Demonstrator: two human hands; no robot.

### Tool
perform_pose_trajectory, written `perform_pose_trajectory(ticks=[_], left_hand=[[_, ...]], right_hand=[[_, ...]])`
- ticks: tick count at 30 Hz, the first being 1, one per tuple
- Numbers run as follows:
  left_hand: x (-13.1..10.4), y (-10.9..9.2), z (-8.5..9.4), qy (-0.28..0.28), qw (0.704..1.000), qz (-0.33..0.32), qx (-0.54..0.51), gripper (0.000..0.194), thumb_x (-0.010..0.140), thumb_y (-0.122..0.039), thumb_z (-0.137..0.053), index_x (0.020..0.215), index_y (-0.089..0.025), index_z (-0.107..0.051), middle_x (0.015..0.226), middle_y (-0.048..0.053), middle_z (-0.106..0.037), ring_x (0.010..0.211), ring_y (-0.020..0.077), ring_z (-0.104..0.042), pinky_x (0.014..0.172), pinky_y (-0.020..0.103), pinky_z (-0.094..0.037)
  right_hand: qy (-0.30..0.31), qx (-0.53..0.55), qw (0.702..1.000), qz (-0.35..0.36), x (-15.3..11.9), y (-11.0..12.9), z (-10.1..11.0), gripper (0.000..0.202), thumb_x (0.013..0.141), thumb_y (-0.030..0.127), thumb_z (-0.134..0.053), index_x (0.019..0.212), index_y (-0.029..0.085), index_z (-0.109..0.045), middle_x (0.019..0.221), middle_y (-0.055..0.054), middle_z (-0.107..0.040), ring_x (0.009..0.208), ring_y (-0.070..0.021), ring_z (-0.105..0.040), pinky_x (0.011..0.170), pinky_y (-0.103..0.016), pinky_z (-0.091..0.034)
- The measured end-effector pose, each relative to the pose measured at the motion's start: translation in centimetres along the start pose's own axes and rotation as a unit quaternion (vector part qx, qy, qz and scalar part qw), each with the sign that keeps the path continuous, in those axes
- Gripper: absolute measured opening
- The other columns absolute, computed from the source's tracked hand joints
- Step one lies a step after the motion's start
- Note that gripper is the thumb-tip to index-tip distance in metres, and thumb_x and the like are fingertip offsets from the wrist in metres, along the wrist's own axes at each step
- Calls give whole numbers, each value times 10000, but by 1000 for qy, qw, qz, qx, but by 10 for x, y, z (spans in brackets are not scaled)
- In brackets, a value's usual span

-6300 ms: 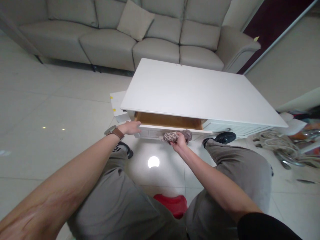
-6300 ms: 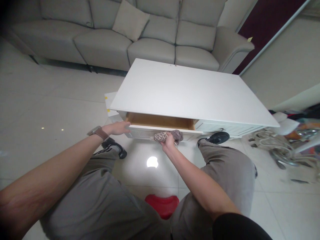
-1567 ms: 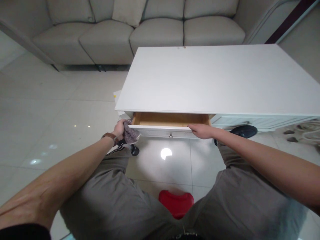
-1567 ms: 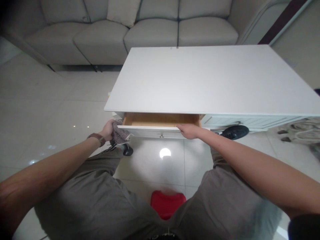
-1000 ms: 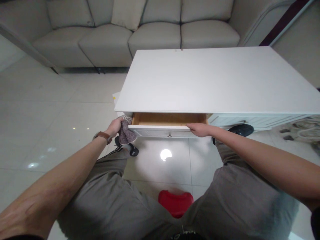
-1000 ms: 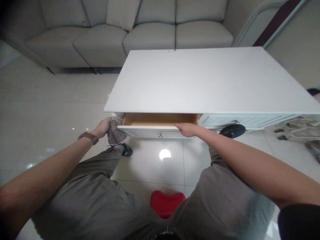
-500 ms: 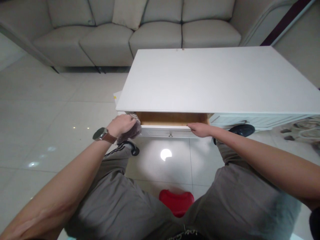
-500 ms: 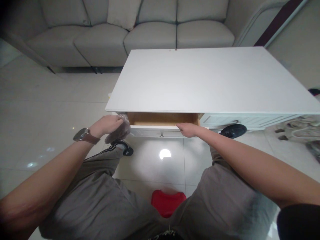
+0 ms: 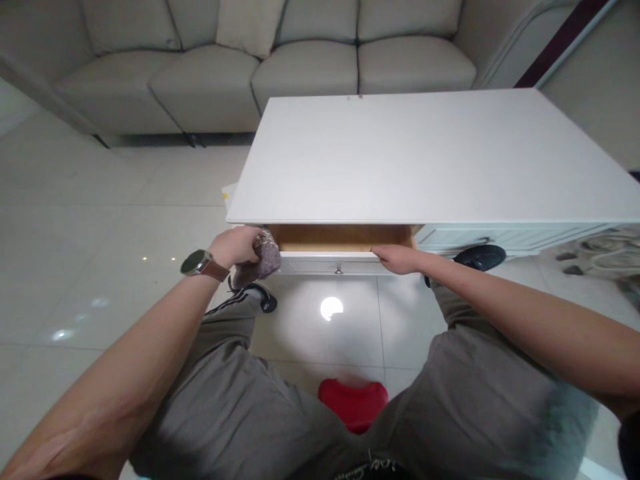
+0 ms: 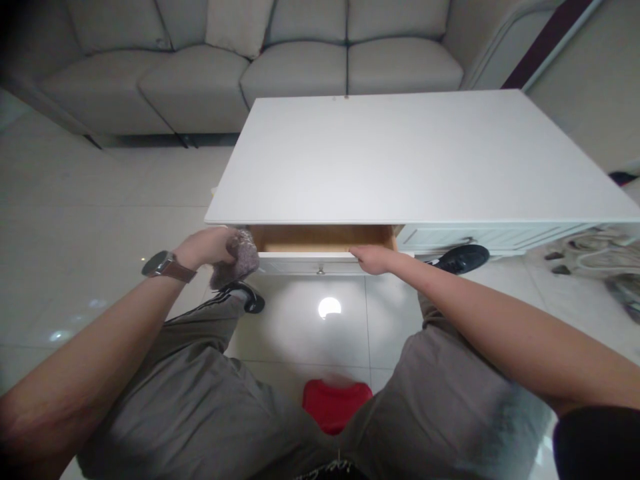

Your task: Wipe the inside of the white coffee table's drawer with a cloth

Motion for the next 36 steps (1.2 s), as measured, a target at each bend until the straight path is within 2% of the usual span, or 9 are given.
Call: perform_pose_trajectory(ticks=[3, 4, 7, 10, 14, 21, 36], left_hand=[[-3, -5, -17, 37, 985, -50, 162, 898, 344, -356, -911, 1197, -227, -663, 1274, 176, -635, 1256, 497, -515, 949, 501, -467], [-4, -4, -22, 41, 981, -54, 184, 1034, 317, -392, -922, 1290, -233, -611, 1354, 196, -589, 1278, 511, -494, 963, 517, -460], [-5, 1, -38, 54, 980, -58, 185, 1199, 306, -478, -922, 1408, -259, -501, 1410, 196, -546, 1293, 485, -500, 999, 502, -447], [-5, 3, -46, 61, 981, -79, 169, 1171, 364, -513, -903, 1425, -272, -471, 1376, 166, -568, 1268, 437, -538, 1012, 456, -443], [-5, 4, -46, 55, 981, -94, 163, 1132, 408, -502, -888, 1429, -264, -462, 1335, 153, -587, 1231, 413, -563, 1003, 427, -446], [-6, 1, -47, 57, 977, -102, 179, 1098, 442, -480, -865, 1438, -265, -456, 1336, 160, -591, 1210, 413, -575, 959, 434, -461], [-7, 2, -46, 58, 980, -75, 177, 1103, 429, -491, -883, 1425, -275, -460, 1350, 158, -582, 1214, 420, -577, 980, 442, -450]], right_hand=[[1, 5, 1000, 2, 0, 0, 0, 302, 927, 116, -440, 1168, 136, -623, 1217, -165, -689, 1044, -251, -661, 888, -314, -491], [2, 8, 1000, 3, 0, -1, 0, 313, 926, 123, -450, 1186, 133, -623, 1232, -167, -686, 1058, -255, -661, 899, -320, -494], [13, 13, 1000, 5, -1, -6, 2, 366, 924, 181, -506, 1270, 130, -614, 1293, -170, -672, 1122, -270, -657, 947, -338, -498], [31, 3, 999, -5, -3, -15, 4, 421, 921, 240, -546, 1327, 149, -608, 1327, -150, -667, 1157, -272, -659, 971, -339, -500], [34, 1, 999, -25, -5, -23, 7, 398, 909, 250, -571, 1290, 156, -642, 1292, -143, -688, 1137, -274, -675, 956, -334, -508], [57, -30, 998, -27, -7, -14, 4, 340, 928, 296, -541, 1211, 150, -657, 1179, -153, -715, 1031, -281, -696, 883, -345, -520], [46, -20, 998, -36, -6, -14, 4, 331, 915, 318, -580, 1199, 171, -664, 1168, -137, -718, 1022, -274, -695, 871, -341, -515]])
Point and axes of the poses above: each hand's wrist, its own x-axis towards the middle knuckle, its own z-axis out of the back of the hand, y = z × x, the point moved 9 cm from there along x, towards the middle knuckle
